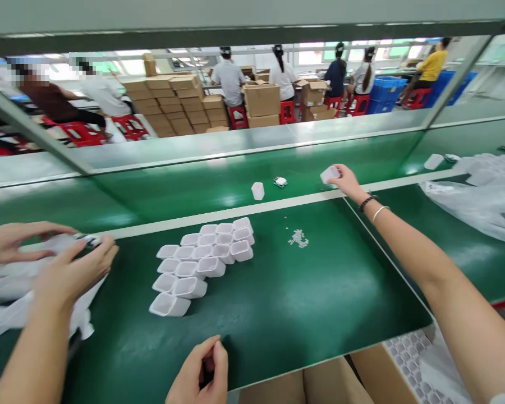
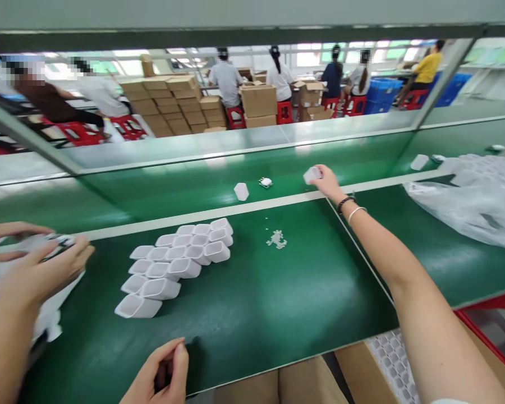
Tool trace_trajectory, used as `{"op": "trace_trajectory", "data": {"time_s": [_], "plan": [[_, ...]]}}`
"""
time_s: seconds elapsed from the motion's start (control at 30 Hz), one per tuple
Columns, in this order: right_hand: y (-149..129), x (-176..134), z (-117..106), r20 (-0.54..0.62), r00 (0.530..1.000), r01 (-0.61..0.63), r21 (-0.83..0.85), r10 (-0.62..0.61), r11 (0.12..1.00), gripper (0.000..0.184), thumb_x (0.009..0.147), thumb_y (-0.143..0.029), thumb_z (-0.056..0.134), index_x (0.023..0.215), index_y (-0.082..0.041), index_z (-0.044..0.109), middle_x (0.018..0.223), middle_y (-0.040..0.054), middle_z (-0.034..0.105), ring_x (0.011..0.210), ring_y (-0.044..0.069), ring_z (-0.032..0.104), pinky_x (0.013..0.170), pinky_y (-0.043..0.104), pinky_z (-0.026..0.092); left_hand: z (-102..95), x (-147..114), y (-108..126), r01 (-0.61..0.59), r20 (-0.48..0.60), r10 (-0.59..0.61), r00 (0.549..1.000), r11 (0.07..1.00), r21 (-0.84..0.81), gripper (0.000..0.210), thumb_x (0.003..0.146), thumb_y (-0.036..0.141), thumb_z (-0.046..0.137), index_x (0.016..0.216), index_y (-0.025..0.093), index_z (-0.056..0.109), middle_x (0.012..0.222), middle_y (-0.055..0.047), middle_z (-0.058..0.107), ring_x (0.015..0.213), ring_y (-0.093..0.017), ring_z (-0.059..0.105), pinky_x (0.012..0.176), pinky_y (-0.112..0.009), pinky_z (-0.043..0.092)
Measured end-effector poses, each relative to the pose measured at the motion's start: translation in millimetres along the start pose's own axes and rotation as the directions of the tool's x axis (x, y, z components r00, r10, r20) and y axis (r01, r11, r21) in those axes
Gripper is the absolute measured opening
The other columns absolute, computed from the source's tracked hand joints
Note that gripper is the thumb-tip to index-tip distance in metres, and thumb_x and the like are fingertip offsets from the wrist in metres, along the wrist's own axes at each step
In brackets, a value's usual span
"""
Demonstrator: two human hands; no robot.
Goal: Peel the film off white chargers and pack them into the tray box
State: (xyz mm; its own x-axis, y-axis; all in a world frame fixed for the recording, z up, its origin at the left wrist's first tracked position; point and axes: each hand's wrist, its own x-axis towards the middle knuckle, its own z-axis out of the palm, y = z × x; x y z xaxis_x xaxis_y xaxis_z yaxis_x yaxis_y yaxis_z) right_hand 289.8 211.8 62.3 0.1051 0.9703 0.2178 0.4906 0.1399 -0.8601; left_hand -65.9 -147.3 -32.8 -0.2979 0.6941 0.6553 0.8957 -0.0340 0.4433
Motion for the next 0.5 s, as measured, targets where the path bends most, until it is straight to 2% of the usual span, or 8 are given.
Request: {"op": "trace_trajectory", "data": {"time_s": [0.07, 0.17, 0.23, 0.33, 0.37, 0.43, 0.5], "plan": [[19.4, 32.8, -8.4, -0.088, 0.994, -0.067, -0.117, 0.057, 0.991, 0.025, 0.072, -0.003, 0.068, 0.076, -0.019, 0.05, 0.081, 0.0037, 0.06, 0.081, 0.014, 0.051, 0.083, 0.031, 0.041, -0.6, -0.9, -3.4, -0.032, 0.017, 0.033, 0.999, 0.999, -0.038, 0.005, 0.089, 0.017, 0.064, 0.089, 0.019, 0.069, 0.072, 0.001, 0.07, 0.054, -0.009, 0.06, 0.059, -0.021, 0.051], [43.6, 63.6, -16.3, -0.138, 0.983, -0.152, -0.252, 0.12, 0.956, 0.037, 0.07, -0.005, 0.068, 0.059, -0.026, 0.039, 0.07, 0.0042, 0.051, 0.076, 0.018, 0.047, 0.076, 0.038, 0.035, -1.7, -2.8, -1.7, -0.028, 0.021, 0.03, 0.999, 0.998, -0.061, 0.007, 0.089, 0.014, 0.062, 0.092, 0.018, 0.067, 0.073, 0.002, 0.069, 0.054, -0.008, 0.06, 0.058, -0.019, 0.051], [54.9, 75.0, -16.5, -0.148, 0.978, -0.185, -0.313, 0.145, 0.932, 0.042, 0.069, -0.009, 0.072, 0.06, -0.028, 0.036, 0.075, 0.0087, 0.051, 0.08, 0.022, 0.049, 0.075, 0.041, 0.033, -3.3, -2.6, 4.0, -0.011, 0.036, 0.013, 0.999, 0.998, -0.059, 0.007, 0.09, 0.013, 0.061, 0.091, 0.019, 0.066, 0.069, 0.003, 0.066, 0.053, -0.008, 0.057, 0.057, -0.019, 0.05], [60.7, 80.4, -7.6, -0.199, 0.969, -0.215, -0.369, 0.15, 0.904, 0.038, 0.067, -0.016, 0.079, 0.077, -0.026, 0.044, 0.1, 0.0233, 0.053, 0.095, 0.034, 0.052, 0.076, 0.047, 0.033, -7.4, 5.3, 12.4, 0.051, 0.104, -0.045, 0.994, 0.997, -0.062, 0.008, 0.092, 0.014, 0.058, 0.092, 0.019, 0.064, 0.069, 0.003, 0.061, 0.056, -0.009, 0.055, 0.056, -0.02, 0.049], [59.4, 78.0, -3.0, -0.219, 0.972, -0.169, -0.387, 0.088, 0.907, 0.036, 0.069, -0.019, 0.08, 0.086, -0.023, 0.048, 0.11, 0.028, 0.05, 0.101, 0.037, 0.052, 0.076, 0.048, 0.034, -9.0, 10.8, 13.2, 0.085, 0.102, -0.081, 0.991, 0.996, -0.04, 0.008, 0.093, 0.016, 0.057, 0.097, 0.019, 0.064, 0.074, 0.001, 0.061, 0.059, -0.01, 0.056, 0.057, -0.021, 0.049], [52.7, 64.7, 6.5, -0.213, 0.968, 0.023, -0.449, -0.132, 0.893, 0.04, 0.077, -0.025, 0.076, 0.109, -0.019, 0.053, 0.126, 0.0338, 0.042, 0.113, 0.043, 0.05, 0.079, 0.052, 0.037, -11.6, 26.0, 9.8, 0.152, 0.028, -0.155, 0.988, 0.985, 0.079, 0.02, 0.093, 0.023, 0.059, 0.112, 0.016, 0.061, 0.094, -0.007, 0.063, 0.075, -0.016, 0.061, 0.066, -0.028, 0.054], [42.3, 40.2, 14.6, -0.117, 0.932, 0.24, -0.508, -0.343, 0.827, 0.053, 0.085, -0.03, 0.068, 0.133, -0.018, 0.049, 0.134, 0.0341, 0.039, 0.121, 0.045, 0.047, 0.084, 0.054, 0.04, -12.9, 44.0, 0.2, 0.183, -0.07, -0.17, 0.983, 0.947, 0.263, 0.039, 0.091, 0.032, 0.062, 0.123, 0.012, 0.057, 0.115, -0.018, 0.058, 0.099, -0.027, 0.061, 0.084, -0.042, 0.055]]}}
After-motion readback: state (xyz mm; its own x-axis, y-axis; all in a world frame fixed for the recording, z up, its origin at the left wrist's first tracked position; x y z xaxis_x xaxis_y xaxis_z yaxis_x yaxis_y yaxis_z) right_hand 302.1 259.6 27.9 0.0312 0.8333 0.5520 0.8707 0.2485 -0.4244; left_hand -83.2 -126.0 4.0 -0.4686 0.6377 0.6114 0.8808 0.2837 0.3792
